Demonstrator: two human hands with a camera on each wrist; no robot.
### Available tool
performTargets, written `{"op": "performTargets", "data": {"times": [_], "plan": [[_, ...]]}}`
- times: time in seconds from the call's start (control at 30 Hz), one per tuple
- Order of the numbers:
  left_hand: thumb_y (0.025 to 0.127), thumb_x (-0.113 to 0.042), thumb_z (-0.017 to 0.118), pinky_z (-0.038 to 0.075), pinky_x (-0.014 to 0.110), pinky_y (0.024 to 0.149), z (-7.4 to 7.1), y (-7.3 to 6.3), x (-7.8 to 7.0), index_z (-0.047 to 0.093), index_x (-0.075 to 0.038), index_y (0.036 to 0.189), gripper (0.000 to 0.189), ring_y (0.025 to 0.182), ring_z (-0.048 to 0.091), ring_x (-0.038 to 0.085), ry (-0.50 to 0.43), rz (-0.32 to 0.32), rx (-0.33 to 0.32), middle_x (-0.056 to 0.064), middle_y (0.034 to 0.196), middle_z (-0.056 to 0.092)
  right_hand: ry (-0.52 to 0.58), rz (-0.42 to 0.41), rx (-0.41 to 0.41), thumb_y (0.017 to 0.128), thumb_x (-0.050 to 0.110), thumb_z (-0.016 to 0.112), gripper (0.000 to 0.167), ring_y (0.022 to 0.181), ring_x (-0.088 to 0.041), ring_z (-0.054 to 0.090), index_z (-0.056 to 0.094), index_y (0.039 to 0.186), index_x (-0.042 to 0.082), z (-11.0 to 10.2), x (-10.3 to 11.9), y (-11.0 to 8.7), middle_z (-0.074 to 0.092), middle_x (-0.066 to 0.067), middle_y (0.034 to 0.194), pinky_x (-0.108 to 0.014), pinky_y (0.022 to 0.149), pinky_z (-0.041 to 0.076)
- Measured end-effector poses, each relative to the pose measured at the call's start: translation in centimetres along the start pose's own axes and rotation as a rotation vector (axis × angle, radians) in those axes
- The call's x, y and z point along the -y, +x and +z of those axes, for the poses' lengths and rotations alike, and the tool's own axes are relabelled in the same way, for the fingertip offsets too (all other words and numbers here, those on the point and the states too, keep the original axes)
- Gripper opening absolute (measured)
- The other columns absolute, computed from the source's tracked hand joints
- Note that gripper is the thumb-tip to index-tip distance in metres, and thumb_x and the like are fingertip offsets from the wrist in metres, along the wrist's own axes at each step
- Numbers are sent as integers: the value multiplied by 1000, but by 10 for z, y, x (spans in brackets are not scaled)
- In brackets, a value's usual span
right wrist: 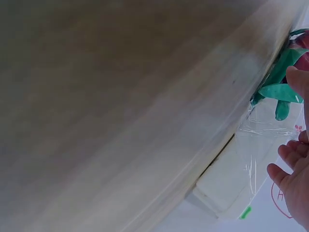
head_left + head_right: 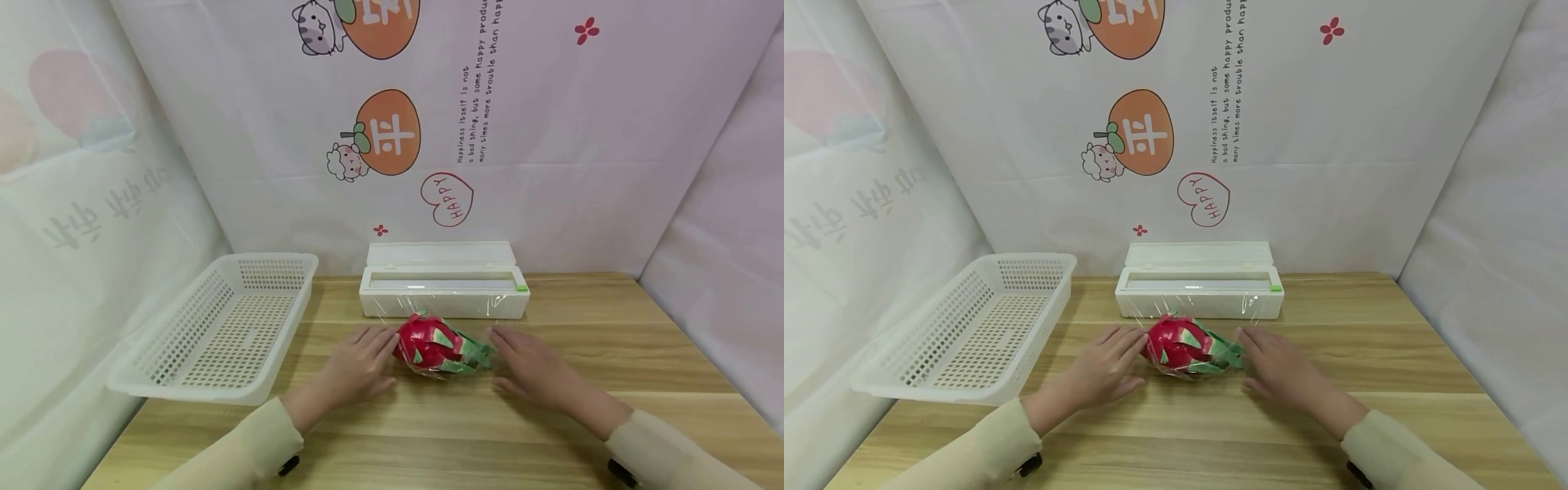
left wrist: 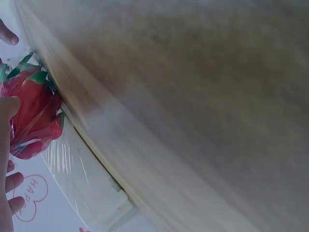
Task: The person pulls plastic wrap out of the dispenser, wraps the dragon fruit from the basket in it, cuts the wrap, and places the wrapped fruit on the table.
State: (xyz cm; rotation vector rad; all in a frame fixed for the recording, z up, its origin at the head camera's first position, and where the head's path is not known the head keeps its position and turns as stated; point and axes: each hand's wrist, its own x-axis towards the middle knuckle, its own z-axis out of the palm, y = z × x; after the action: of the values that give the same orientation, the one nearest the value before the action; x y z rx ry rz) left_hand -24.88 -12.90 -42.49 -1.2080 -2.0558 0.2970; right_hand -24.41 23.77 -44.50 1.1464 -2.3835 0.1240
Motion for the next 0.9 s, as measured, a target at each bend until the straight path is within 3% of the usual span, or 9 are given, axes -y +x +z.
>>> {"op": "performTargets", "data": {"times": [0.6,0.9], "plan": [[77,-53,74,43,43,102,4,2,-3,57,4,129,79,116,57,30,-44,-59,33,17,126,61,73,50,172,79,33,80,80,119,-39,51,44,137,-9,6,5,19,52,-23,131,-53,98,44],[77,-50,75,42,44,102,5,4,-2,54,6,131,80,123,51,33,-92,-78,63,20,133,54,58,38,132,77,35,81,74,115,-34,50,51,133,-3,9,2,25,49,-22,130,-49,95,47]]}}
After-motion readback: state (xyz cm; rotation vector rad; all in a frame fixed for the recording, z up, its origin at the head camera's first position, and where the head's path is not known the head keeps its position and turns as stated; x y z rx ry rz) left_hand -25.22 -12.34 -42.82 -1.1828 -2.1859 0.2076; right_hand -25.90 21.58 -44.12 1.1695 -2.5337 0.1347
